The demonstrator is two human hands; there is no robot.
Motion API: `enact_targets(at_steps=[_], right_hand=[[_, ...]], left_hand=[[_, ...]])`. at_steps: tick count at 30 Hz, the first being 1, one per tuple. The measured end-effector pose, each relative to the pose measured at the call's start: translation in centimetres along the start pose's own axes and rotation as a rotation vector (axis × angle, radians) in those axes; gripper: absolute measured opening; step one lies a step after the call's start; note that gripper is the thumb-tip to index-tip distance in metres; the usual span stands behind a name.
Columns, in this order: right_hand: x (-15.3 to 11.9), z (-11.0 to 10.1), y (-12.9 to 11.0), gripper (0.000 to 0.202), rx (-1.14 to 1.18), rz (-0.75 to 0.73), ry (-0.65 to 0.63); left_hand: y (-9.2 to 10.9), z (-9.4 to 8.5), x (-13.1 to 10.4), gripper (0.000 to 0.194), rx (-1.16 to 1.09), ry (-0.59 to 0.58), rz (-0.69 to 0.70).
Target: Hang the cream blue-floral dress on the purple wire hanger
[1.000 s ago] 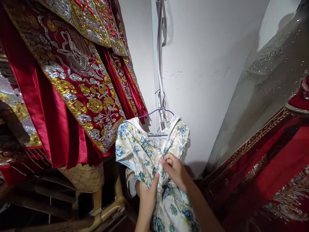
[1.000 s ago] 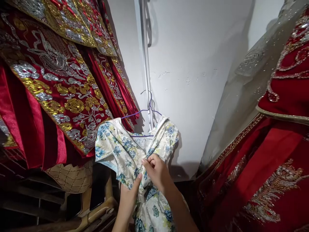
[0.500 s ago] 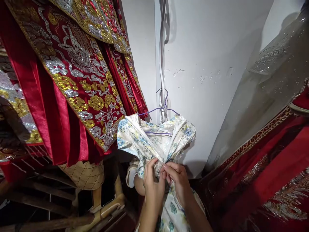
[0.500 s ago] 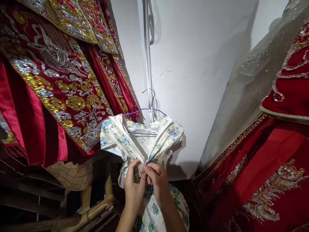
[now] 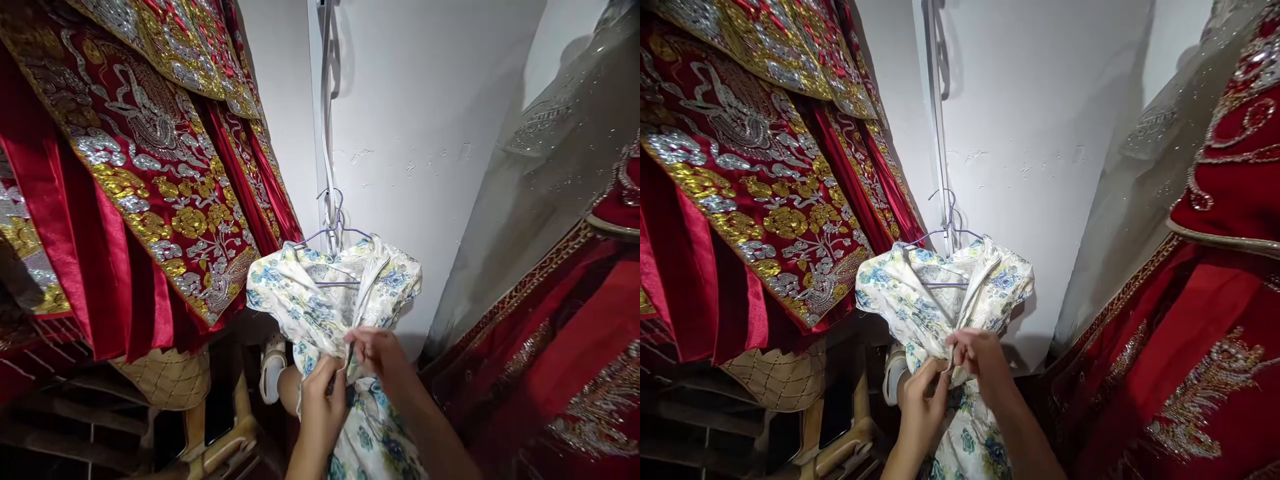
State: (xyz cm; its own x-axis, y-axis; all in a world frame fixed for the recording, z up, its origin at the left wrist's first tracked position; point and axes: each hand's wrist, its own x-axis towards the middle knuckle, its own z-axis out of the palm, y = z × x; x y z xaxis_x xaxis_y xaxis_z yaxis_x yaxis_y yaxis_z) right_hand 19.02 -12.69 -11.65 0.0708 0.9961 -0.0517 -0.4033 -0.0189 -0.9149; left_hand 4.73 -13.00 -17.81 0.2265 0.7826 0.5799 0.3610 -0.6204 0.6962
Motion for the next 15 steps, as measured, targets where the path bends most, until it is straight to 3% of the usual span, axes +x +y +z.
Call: enact_targets(at_steps=[6, 9, 12, 15], right_hand=[[6.2, 0.7, -9.0, 0.014, 0.146, -0.064, -0.097], [7.7, 2.1, -12.2, 0.007, 0.160, -0.139, -0.102], [7.5, 3.3, -11.9, 0.012, 0.100, -0.215, -0.084], [6.5, 4.0, -9.9, 0.021, -0.044, -0.316, -0.094]], left_hand=[[-1.6, -0.8, 0.5, 0.022, 0.151, -0.212, 0.030], [-1.9, -1.3, 0.9, 0.023, 0.251, -0.308, 0.032], [-1.2, -2.2, 2.2, 0.020, 0.240, -0.338, 0.025], [0.7, -3.6, 5.1, 0.020, 0.085, -0.217, 0.051]])
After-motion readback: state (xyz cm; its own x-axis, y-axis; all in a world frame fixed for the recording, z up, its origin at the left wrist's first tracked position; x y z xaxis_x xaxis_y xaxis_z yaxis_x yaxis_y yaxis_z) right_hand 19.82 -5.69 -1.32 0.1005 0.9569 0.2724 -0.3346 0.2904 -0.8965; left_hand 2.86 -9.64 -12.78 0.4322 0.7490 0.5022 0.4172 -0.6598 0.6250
